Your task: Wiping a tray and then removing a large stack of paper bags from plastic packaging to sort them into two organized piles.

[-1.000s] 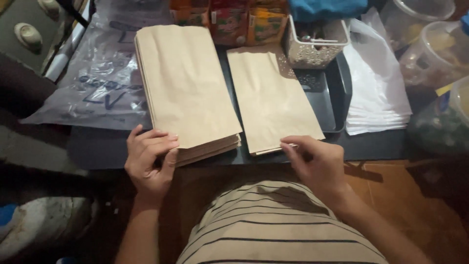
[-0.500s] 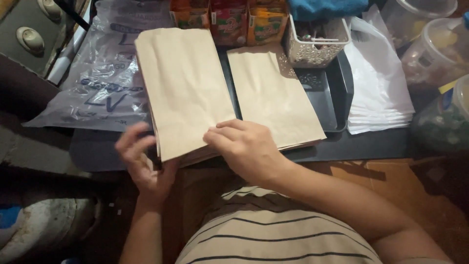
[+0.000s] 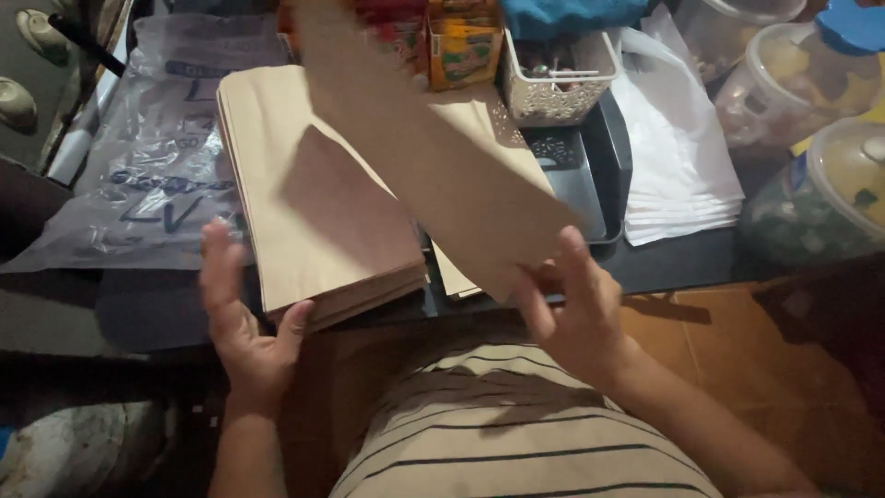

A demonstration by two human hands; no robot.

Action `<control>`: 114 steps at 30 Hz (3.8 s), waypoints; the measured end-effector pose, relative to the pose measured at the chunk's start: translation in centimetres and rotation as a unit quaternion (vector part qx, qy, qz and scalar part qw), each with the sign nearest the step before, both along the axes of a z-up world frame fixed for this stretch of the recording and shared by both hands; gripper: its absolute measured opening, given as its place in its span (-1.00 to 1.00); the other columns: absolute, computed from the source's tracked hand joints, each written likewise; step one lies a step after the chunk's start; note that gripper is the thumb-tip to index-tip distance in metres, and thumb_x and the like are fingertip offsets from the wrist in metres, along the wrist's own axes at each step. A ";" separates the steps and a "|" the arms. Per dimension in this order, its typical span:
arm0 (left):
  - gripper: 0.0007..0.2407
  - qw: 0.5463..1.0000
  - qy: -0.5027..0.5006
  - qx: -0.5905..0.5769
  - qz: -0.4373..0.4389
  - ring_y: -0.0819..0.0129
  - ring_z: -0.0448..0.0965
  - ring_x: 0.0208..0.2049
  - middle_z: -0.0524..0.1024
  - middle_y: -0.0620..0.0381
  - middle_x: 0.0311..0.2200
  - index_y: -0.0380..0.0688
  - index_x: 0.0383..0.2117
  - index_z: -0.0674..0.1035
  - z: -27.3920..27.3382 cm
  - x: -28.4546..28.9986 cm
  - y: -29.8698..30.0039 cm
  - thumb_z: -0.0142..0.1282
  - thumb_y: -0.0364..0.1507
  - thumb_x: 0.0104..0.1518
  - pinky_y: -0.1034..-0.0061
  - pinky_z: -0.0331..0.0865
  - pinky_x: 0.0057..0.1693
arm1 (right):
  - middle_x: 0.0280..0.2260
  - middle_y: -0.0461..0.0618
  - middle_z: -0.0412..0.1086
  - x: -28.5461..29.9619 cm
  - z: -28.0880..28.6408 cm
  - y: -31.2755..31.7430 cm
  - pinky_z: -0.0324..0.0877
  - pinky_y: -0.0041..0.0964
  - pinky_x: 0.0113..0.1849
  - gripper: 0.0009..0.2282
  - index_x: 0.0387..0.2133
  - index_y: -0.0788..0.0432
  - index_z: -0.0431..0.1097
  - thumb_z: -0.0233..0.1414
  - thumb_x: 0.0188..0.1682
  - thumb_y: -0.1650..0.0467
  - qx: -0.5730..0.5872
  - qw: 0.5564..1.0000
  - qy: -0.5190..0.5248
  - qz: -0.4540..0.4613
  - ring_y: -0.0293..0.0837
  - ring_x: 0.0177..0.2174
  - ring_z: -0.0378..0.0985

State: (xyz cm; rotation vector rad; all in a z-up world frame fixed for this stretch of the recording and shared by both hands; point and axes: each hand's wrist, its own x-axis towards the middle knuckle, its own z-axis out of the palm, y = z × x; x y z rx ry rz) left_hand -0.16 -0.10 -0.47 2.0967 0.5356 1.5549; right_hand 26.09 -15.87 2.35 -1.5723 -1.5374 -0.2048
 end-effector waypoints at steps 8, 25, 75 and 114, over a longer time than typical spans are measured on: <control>-0.81 0.995 0.054 0.042 0.066 0.08 0.37 0.15 0.54 0.10 -0.16 -0.09 -0.28 0.61 -0.5 0.1 0.3 0.08 -0.29 0.11 0.29 -0.22 0.40 | -0.57 0.11 0.54 -0.1 1.2 -1.7 0.45 -0.23 -0.46 -0.64 -0.12 0.09 0.45 0.17 -0.26 0.47 -0.129 0.972 0.192 0.049 0.02 -0.51 0.63; -0.93 0.993 0.027 0.082 0.076 0.24 0.53 -0.29 0.57 0.20 -0.43 -0.08 -0.44 0.63 -0.5 0.2 0.4 0.20 -0.39 0.07 0.18 -0.01 0.31 | -0.70 -0.02 0.48 -0.1 0.8 -0.3 0.39 -0.36 -0.59 -0.86 -0.37 0.08 0.53 0.15 -0.21 0.47 -0.090 0.988 0.122 0.006 -0.07 -0.68 0.55; -0.91 0.992 0.080 0.073 0.070 0.10 0.54 -0.15 0.56 0.04 -0.29 -0.15 -0.38 0.55 0.1 0.4 -0.3 -0.03 -0.46 0.15 0.13 0.06 0.33 | -0.37 -0.01 0.52 0.4 0.9 0.3 0.44 -0.44 -0.39 -0.85 -0.31 0.24 0.47 0.15 -0.14 0.47 -0.009 0.999 -0.040 0.015 -0.23 -0.46 0.58; -0.51 0.998 -0.017 0.058 0.019 -0.22 0.26 0.15 0.28 -0.27 0.08 -0.37 0.01 0.33 -0.2 0.1 0.2 0.17 -0.30 0.02 0.03 0.06 0.27 | -0.54 0.21 0.40 0.2 2.9 -0.4 0.40 -0.17 -0.58 -0.39 0.15 0.25 0.10 0.14 -0.24 0.60 0.047 0.995 0.010 0.085 0.07 -0.64 0.53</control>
